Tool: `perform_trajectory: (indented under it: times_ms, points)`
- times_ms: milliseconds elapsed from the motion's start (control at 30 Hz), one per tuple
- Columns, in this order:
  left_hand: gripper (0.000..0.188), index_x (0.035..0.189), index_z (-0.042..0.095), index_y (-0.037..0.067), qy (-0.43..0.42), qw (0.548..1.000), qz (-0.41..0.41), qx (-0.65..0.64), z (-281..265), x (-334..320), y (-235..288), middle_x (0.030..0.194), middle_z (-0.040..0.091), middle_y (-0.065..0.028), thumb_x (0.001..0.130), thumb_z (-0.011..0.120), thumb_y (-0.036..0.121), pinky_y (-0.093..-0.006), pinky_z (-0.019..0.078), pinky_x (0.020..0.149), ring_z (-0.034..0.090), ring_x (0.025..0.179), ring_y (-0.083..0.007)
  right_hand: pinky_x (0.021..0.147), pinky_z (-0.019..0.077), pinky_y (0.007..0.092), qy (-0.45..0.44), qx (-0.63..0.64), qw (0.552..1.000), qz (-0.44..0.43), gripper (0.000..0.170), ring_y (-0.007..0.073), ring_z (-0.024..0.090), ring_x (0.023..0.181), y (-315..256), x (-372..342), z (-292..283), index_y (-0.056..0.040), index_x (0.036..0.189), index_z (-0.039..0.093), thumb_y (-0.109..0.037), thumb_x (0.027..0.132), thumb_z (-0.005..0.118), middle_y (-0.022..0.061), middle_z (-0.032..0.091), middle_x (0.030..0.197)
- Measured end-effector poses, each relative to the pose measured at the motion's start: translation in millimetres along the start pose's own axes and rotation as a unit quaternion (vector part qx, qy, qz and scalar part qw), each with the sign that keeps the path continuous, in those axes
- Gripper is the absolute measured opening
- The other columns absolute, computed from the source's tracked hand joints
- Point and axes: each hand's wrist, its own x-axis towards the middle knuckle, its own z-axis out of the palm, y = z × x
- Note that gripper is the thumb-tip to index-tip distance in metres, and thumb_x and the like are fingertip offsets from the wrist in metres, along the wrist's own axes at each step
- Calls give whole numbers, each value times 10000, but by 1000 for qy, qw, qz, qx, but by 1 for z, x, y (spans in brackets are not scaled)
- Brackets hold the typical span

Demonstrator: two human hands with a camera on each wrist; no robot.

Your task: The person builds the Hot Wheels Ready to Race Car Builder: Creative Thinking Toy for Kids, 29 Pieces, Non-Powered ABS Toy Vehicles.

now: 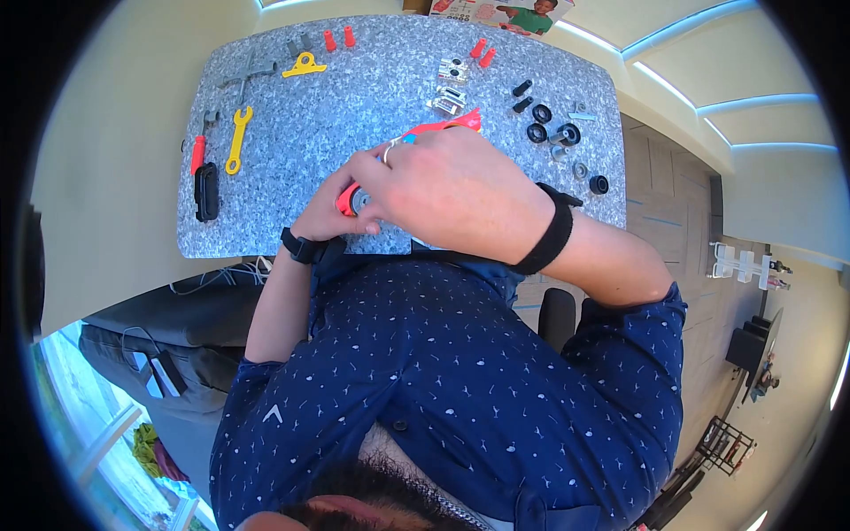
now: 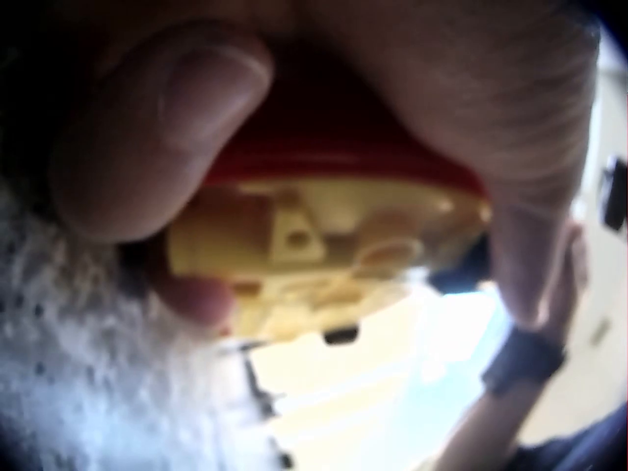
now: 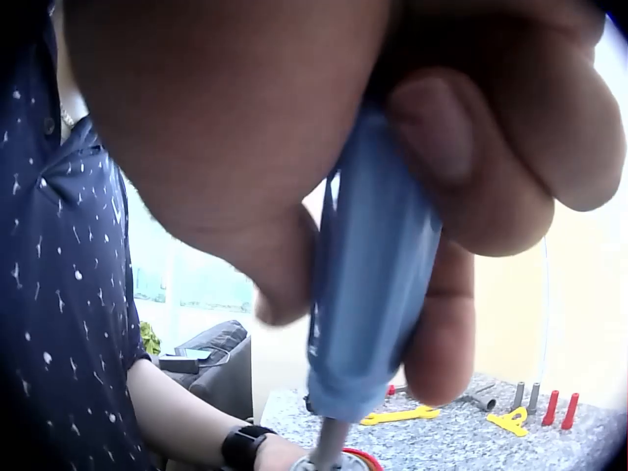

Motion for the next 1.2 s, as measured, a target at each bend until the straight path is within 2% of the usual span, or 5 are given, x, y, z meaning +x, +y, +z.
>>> perform_trajectory:
  times_ms: [533, 633, 833, 933, 1200]
  points:
    - [1294, 1695, 362, 33, -5, 1000, -11, -10, -1, 0, 0, 1666, 483, -153, 642, 1070, 284, -430, 399, 1262, 493, 1517, -258, 628, 612, 404, -74, -1, 996, 55, 237, 301, 771, 809, -10, 0, -2, -42, 1135, 642, -156, 936, 700, 105, 687, 880]
    - [1302, 1696, 361, 35, -10, 1000, -15, -17, -1, 4, 0, 1662, 487, -154, 636, 1073, 287, -435, 401, 1263, 498, 1513, -257, 628, 613, 411, 53, -5, 998, -38, 246, 307, 768, 792, -3, -2, 2, -30, 1124, 644, -163, 926, 704, 111, 694, 849]
    - [1313, 1697, 363, 37, -2, 999, -17, -31, 0, 3, -3, 1652, 498, -156, 627, 1080, 296, -437, 405, 1262, 505, 1508, -260, 651, 595, 383, -160, -32, 986, 33, 317, 261, 730, 892, -6, -2, -5, -73, 1154, 650, -209, 884, 745, 68, 685, 933]
    - [1321, 1697, 364, 40, -5, 999, -21, -27, 0, 4, 3, 1650, 500, -155, 618, 1084, 291, -435, 409, 1259, 506, 1506, -262, 638, 611, 427, 2, -7, 998, -59, 141, 298, 781, 794, -4, -3, -2, -29, 991, 698, -161, 945, 679, 124, 729, 855]
    - [1325, 1695, 371, 46, -3, 1000, -18, -16, 2, 3, 5, 1652, 497, -154, 607, 1088, 290, -433, 417, 1251, 508, 1502, -264, 632, 603, 418, -45, -1, 999, -17, 132, 297, 780, 785, -4, -3, 0, -28, 961, 715, -151, 913, 714, 116, 736, 864]
